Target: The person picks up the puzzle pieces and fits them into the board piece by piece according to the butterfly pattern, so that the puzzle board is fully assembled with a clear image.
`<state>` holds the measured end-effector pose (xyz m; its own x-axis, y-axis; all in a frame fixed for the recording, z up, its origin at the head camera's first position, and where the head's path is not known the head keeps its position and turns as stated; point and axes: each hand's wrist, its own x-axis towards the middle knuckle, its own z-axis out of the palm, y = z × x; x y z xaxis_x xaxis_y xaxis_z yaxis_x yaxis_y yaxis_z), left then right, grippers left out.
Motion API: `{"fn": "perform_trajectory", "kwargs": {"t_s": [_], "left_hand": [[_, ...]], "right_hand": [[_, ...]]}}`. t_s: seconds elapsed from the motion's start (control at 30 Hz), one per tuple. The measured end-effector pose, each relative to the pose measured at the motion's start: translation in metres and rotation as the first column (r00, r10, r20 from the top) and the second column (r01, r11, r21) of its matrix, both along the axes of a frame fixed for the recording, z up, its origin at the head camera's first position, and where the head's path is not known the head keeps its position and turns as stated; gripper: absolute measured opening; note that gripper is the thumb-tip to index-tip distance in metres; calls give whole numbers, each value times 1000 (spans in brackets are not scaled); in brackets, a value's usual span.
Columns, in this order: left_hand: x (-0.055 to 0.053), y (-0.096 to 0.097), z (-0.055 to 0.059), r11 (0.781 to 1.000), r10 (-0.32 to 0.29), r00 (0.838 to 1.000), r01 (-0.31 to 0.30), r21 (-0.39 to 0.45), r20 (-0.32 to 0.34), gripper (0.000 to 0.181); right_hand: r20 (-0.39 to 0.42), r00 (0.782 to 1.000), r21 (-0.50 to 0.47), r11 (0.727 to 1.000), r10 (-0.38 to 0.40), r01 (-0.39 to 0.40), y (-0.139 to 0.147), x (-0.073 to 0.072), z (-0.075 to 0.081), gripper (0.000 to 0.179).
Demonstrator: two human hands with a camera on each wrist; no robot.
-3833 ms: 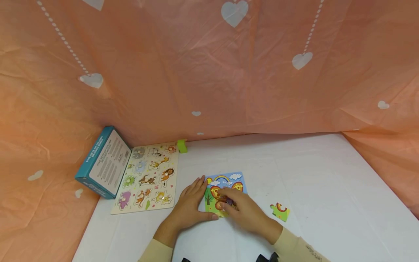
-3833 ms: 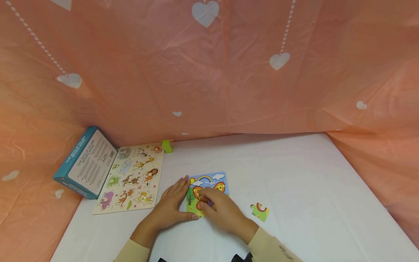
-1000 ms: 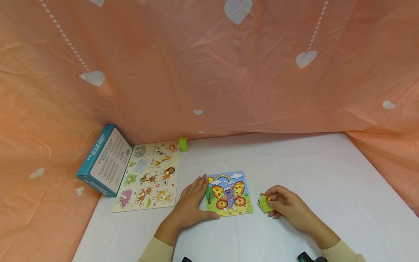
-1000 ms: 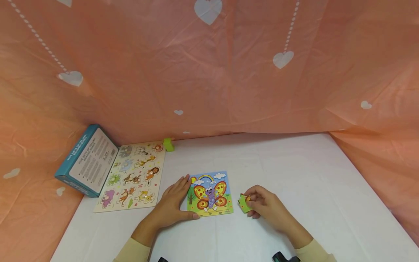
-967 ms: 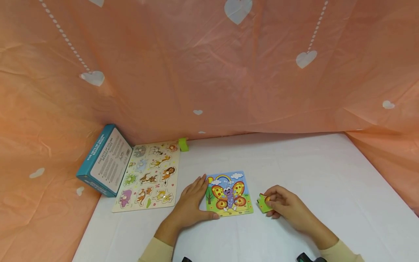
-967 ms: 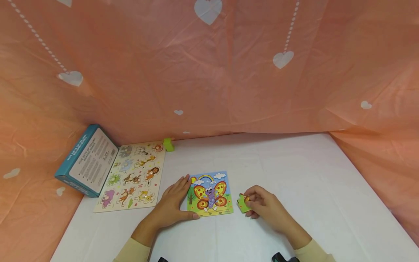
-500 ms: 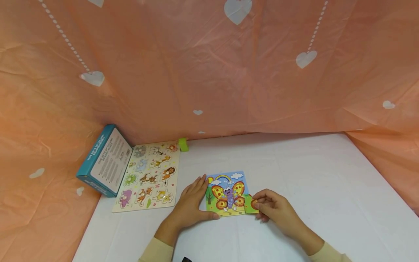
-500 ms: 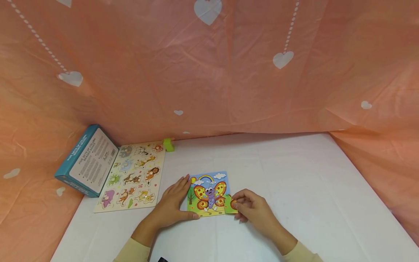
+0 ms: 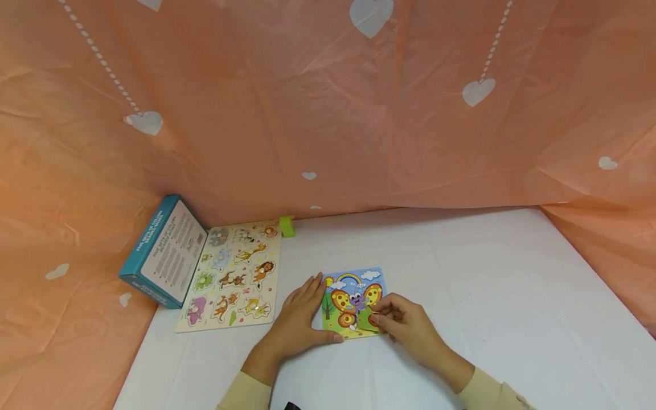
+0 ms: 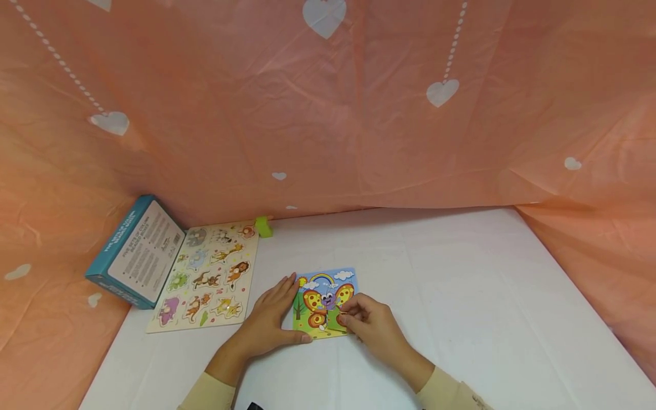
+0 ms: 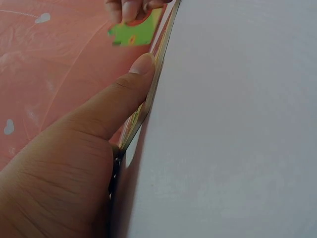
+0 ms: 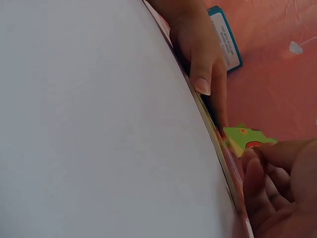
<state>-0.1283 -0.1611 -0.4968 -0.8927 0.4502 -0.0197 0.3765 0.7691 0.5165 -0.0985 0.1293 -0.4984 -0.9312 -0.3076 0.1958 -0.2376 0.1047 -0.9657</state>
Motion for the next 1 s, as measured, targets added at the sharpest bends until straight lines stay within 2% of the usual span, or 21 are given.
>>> {"fn": "perform_trajectory", "kwargs": {"t_s": [0.17, 0.33, 0.6, 0.8, 1.0], "left_hand": [[0, 0, 0, 1000, -3, 1000, 3, 1, -7, 128], [0, 1, 1, 1000, -10, 1000, 11, 14, -12, 127], [0, 0, 1, 1000, -12, 1000, 12, 17, -8, 126], [1, 0, 3, 1000, -11, 1000, 11, 13, -10, 125], [2, 0, 4, 1000, -12, 1000, 12, 10, -15, 124]], "right_hand": [[24, 999, -23, 999, 31, -30, -15, -8, 2, 29], [27, 998, 37, 997, 65, -66, -28, -15, 4, 27], [-110, 990, 201, 978, 84, -61, -46, -26, 3, 21], [-155, 981, 261, 963, 113, -70, -53, -25, 7, 23], [-231, 963, 359, 932, 137, -46, -53, -23, 6, 29]]}}
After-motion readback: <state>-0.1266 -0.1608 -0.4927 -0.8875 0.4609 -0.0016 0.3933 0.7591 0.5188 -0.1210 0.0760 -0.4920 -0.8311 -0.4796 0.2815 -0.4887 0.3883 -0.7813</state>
